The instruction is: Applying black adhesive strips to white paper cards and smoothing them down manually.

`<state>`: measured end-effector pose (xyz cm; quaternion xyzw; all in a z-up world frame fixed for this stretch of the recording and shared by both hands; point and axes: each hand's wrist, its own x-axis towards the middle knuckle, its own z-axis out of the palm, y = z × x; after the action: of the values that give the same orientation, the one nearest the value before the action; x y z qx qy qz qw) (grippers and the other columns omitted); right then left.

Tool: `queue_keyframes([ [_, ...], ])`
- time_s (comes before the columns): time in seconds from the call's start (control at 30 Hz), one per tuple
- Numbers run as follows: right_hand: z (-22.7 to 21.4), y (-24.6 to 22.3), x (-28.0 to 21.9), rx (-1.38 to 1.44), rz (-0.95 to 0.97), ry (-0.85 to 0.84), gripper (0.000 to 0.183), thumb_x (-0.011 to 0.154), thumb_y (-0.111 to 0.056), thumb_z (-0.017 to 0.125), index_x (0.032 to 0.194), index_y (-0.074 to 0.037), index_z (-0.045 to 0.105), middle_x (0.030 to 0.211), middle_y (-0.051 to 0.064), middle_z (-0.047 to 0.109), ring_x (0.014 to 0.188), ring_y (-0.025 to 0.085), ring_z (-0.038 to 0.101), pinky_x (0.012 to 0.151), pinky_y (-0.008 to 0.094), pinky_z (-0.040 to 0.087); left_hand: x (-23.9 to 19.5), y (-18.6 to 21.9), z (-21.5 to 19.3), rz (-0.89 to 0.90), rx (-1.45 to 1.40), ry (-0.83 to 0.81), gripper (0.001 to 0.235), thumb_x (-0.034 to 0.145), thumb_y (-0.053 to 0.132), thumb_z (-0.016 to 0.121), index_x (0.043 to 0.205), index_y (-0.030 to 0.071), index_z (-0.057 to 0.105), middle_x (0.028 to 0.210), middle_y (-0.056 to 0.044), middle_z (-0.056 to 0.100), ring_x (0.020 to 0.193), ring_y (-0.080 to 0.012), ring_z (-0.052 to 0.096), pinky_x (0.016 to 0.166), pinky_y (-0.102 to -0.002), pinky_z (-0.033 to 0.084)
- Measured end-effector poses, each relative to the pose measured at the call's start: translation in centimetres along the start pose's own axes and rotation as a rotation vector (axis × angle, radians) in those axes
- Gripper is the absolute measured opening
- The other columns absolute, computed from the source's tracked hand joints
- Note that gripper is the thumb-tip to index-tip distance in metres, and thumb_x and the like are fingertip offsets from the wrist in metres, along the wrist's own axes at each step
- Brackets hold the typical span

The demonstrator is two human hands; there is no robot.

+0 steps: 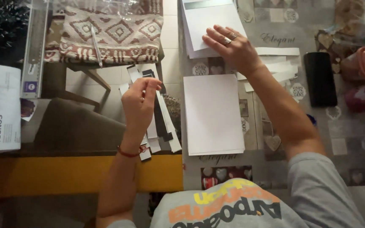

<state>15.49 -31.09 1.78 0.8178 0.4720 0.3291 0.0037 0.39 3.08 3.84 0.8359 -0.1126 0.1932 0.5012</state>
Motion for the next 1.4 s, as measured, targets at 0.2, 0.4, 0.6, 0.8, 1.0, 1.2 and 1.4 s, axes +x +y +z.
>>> queue_keyframes([
  [0.2, 0.7, -0.8, -1.4, 0.189, 0.063, -0.147, 0.031, 0.112, 0.003, 0.067, 0.142, -0.004, 0.074, 0.137, 0.023, 0.079, 0.126, 0.045, 0.076, 0.101, 0.056, 0.067, 0.8, 0.0, -1.6, -0.003, -0.015, 0.072, 0.031, 0.119, 0.026, 0.053, 0.106, 0.007, 0.074, 0.09, -0.002, 0.076, 0.06, -0.0088, 0.049, 0.056, -0.028, 0.033],
  [0.4, 0.0, -1.6, -0.1, 0.053, 0.063, -0.17, 0.021, 0.119, -0.025, 0.071, 0.132, -0.011, 0.081, 0.139, 0.014, 0.082, 0.127, 0.032, 0.079, 0.107, 0.047, 0.065, 1.3, -1.4, -2.5, 0.014, 0.183, 0.09, 0.03, 0.118, 0.024, 0.055, 0.109, 0.006, 0.077, 0.096, -0.006, 0.082, 0.079, -0.0156, 0.074, 0.061, -0.028, 0.05],
  [0.6, -1.4, -10.3, 8.7, 0.078, -0.055, -0.196, 0.024, 0.115, -0.037, 0.07, 0.129, -0.019, 0.078, 0.118, -0.002, 0.083, 0.101, 0.016, 0.079, 0.069, 0.029, 0.07, 1.4, -2.1, -2.3, 0.01, 0.188, 0.091, 0.026, 0.117, 0.019, 0.056, 0.108, 0.006, 0.076, 0.096, -0.005, 0.08, 0.083, -0.0177, 0.072, 0.066, -0.032, 0.053],
  [0.8, 1.9, -16.3, 13.2, 0.415, 0.195, -0.529, 0.076, 0.095, -0.061, 0.081, 0.149, -0.011, 0.061, 0.138, 0.014, 0.069, 0.124, 0.033, 0.06, 0.096, 0.053, 0.049, 1.2, -2.3, -2.5, 0.008, 0.195, 0.095, 0.024, 0.116, 0.02, 0.056, 0.108, 0.006, 0.074, 0.101, -0.009, 0.078, 0.085, -0.0243, 0.071, 0.072, -0.039, 0.053],
  [1.0, 3.2, -17.9, 13.5, 0.36, 0.276, -0.63, 0.088, 0.092, -0.062, 0.085, 0.151, -0.007, 0.049, 0.108, 0.011, 0.071, 0.084, 0.039, 0.075, 0.091, 0.054, 0.042, 1.2, -1.7, -2.7, 0.033, 0.184, 0.088, 0.024, 0.116, 0.018, 0.057, 0.108, 0.003, 0.073, 0.096, -0.011, 0.076, 0.082, -0.0237, 0.069, 0.068, -0.037, 0.052],
  [1.2, 4.1, -19.4, 12.3, 0.135, 0.173, -0.394, 0.064, 0.077, -0.054, 0.093, 0.118, -0.012, 0.067, 0.098, 0.009, 0.074, 0.107, 0.032, 0.059, 0.087, 0.055, 0.04, 0.9, -2.8, -2.1, 0.0, 0.075, 0.161, 0.023, 0.117, 0.023, 0.063, 0.111, 0.008, 0.08, 0.095, -0.016, 0.079, 0.086, -0.0341, 0.076, 0.073, -0.043, 0.064],
  [1.4, 3.4, -20.0, 13.2, 0.102, 0.224, -0.458, 0.056, 0.078, -0.048, 0.092, 0.115, -0.012, 0.071, 0.102, 0.012, 0.074, 0.108, 0.034, 0.06, 0.085, 0.055, 0.041, 0.9, -2.7, -2.0, 0.001, 0.074, 0.152, 0.024, 0.117, 0.026, 0.063, 0.113, 0.009, 0.079, 0.096, -0.015, 0.078, 0.087, -0.0329, 0.076, 0.074, -0.043, 0.064],
])
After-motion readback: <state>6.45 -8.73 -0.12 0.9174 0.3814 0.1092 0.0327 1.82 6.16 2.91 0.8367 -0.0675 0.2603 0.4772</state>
